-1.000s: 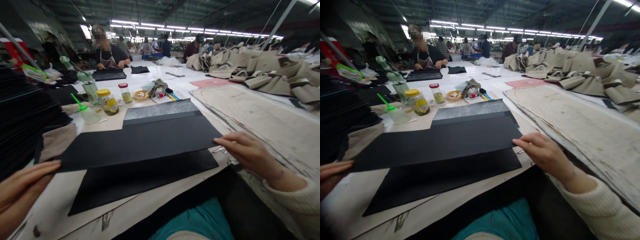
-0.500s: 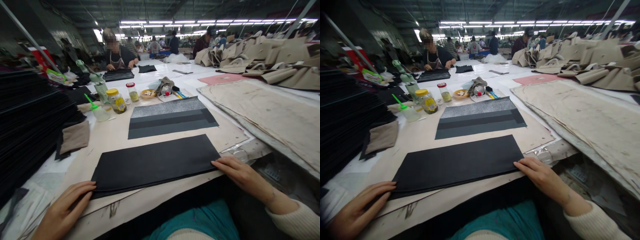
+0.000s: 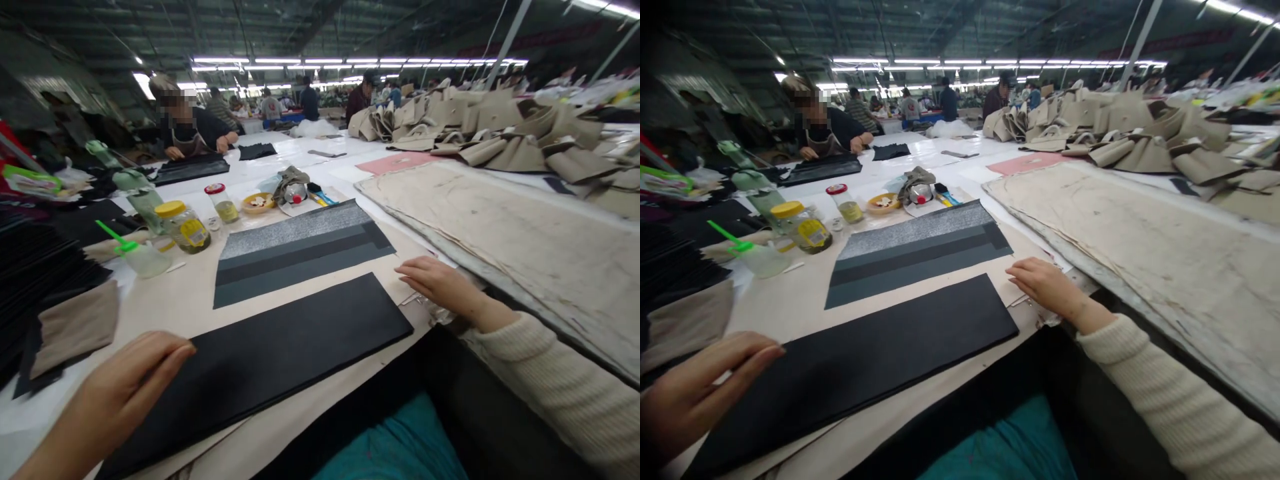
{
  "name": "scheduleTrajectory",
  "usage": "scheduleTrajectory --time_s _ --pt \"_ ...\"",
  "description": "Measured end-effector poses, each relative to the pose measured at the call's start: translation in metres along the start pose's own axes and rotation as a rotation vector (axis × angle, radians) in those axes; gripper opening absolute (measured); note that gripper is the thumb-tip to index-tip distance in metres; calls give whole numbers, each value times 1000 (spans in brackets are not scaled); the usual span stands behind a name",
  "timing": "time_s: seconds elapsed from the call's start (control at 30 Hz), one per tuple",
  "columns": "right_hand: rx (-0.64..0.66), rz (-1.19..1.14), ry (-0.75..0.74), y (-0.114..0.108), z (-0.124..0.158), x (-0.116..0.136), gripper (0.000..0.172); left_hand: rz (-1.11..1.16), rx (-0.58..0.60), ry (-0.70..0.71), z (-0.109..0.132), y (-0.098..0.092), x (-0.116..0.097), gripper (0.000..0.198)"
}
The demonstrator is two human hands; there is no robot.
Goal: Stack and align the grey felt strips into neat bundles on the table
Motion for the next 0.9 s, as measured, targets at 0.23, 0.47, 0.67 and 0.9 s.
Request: scheduleTrajectory --time_s 0.23,0.47,0.67,0.9 --pt "225 170 -129 53 -49 -22 28 -8 246 280 -129 114 -117 29" --pt "368 231 -175 79 -68 -27 24 69 215 366 -215 202 -161 32" --pt "106 49 -20 52 -79 -37 27 127 103 233 -237 226 -148 29" --pt "-273 -360 316 46 -80 -60 19 880 -104 -149 -244 220 -85 35"
Point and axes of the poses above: each hand's wrist, its own z-axis away from the middle knuckle, its own y-axis out of the palm, x = y × z, the point moved 10 cm from there along -z, towards the middle knuckle, and after that the axes turned 3 degrees about z, right-handed, at the moved point
